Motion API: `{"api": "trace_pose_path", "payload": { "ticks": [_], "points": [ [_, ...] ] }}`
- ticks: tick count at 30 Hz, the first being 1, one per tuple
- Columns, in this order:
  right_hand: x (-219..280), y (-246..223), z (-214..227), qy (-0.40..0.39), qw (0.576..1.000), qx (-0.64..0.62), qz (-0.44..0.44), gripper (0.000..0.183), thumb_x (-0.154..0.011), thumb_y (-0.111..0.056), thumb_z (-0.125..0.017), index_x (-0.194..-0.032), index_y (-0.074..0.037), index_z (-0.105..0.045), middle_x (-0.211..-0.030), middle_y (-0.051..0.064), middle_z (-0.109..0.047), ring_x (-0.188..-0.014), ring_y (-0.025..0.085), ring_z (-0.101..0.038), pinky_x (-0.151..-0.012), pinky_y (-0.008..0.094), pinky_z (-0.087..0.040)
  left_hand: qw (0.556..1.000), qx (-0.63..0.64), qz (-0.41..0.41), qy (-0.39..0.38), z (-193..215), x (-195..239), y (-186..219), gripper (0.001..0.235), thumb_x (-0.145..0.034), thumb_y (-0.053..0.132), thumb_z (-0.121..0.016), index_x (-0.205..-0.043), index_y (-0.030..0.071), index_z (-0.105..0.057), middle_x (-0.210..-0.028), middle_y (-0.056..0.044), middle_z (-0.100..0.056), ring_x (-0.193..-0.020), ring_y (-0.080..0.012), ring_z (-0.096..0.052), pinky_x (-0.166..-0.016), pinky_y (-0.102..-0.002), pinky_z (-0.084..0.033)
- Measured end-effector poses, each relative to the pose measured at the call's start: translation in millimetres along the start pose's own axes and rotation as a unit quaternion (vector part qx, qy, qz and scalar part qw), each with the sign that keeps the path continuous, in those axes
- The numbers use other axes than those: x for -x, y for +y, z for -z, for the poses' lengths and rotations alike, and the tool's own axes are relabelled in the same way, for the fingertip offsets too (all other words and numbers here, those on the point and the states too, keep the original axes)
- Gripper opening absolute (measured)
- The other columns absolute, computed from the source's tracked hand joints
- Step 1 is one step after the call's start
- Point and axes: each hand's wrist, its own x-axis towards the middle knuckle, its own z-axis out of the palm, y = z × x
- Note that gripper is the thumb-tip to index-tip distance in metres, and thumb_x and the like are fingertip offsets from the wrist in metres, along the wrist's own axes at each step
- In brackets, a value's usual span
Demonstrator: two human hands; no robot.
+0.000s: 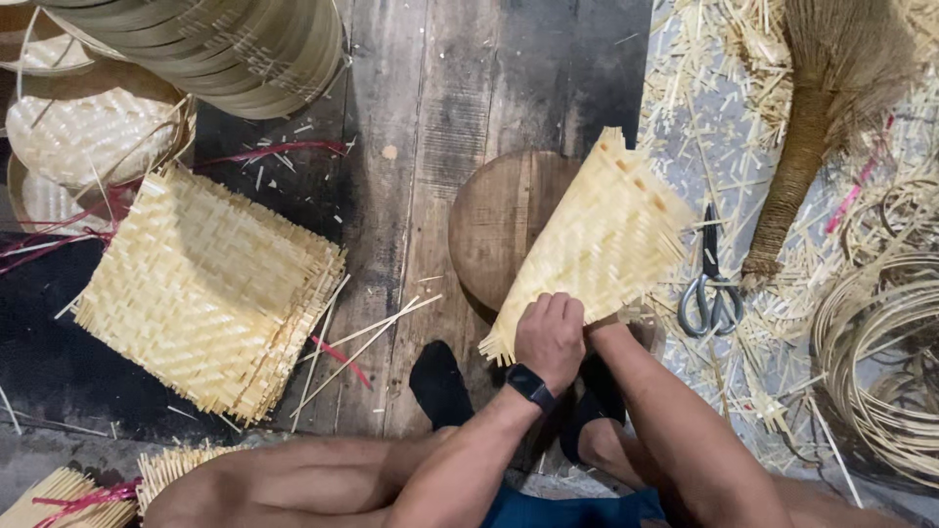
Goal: The person places a circular bamboo frame onto a square woven mat, presses it down, and flips it over. They use shears to trim the excess woven material around the frame's edge. The person then removes the frame and repeats the process with another mat.
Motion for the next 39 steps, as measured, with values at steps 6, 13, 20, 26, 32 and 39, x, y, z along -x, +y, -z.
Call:
{"api": "trace_pose_path", "payload": {
  "ticks": [6,13,20,26,32,39],
  "points": [
    [2,-4,9,0.051,0.998,0.011,0.035,0.074,-0.089,-0.059,-0.057,-0.153,-0.024,-0.044,-0.16,0.013,-0.036,-0.151,0.039,-0.024,-0.122,0.064,-0.009,0.965,0.079,0.232,0.093,21,-20,-76,0.01,-0.089,0.014,-0.069,-0.094,0.01,-0.063,-0.088,-0.013,-0.068,-0.082,-0.0293,-0.067,-0.074,-0.043,-0.055],
    [1,-18,14,0.074,0.997,-0.009,0.03,0.072,-0.091,-0.059,-0.06,-0.153,-0.024,-0.043,-0.161,0.02,-0.028,-0.151,0.045,-0.016,-0.119,0.067,-0.009,0.902,0.084,0.424,0.013,27,-40,-207,0.036,-0.071,0.022,-0.088,-0.103,0.007,-0.078,-0.087,-0.01,-0.077,-0.074,-0.0195,-0.072,-0.073,-0.036,-0.058],
    [2,-23,21,0.022,1.0,-0.013,0.005,0.074,-0.093,-0.06,-0.057,-0.157,-0.026,-0.038,-0.165,0.016,-0.024,-0.153,0.042,-0.012,-0.121,0.064,-0.006,0.915,0.113,0.386,-0.018,3,-28,-266,0.041,-0.07,0.03,-0.089,-0.102,0.007,-0.078,-0.083,-0.005,-0.078,-0.07,-0.0153,-0.069,-0.067,-0.034,-0.056],
    [0,-24,32,0.007,0.999,-0.039,-0.002,0.072,-0.094,-0.058,-0.055,-0.156,-0.027,-0.035,-0.165,0.013,-0.022,-0.153,0.039,-0.011,-0.121,0.063,-0.002,0.903,0.059,0.415,-0.091,7,-17,-307,0.043,-0.074,0.041,-0.089,-0.09,0.003,-0.075,-0.077,-0.007,-0.071,-0.067,-0.0184,-0.056,-0.066,-0.04,-0.05],
    [6,-31,44,-0.011,0.999,-0.045,-0.013,0.078,-0.093,-0.058,-0.057,-0.16,-0.027,-0.031,-0.17,0.011,-0.019,-0.154,0.037,-0.009,-0.122,0.063,-0.002,0.894,-0.057,0.43,-0.108,19,-35,-283,0.056,-0.08,0.044,-0.087,-0.104,-0.002,-0.065,-0.101,-0.017,-0.07,-0.088,-0.0262,-0.058,-0.081,-0.042,-0.052],
    [5,-22,39,-0.022,0.999,-0.027,-0.013,0.074,-0.094,-0.051,-0.056,-0.159,-0.031,-0.029,-0.167,0.011,-0.016,-0.154,0.038,-0.005,-0.122,0.062,0.002,0.984,-0.096,0.078,-0.127,-20,-34,-124,0.075,-0.103,0.02,-0.063,-0.164,0.005,-0.022,-0.15,-0.028,-0.052,-0.127,-0.0406,-0.059,-0.111,-0.048,-0.046]
  ]
}}
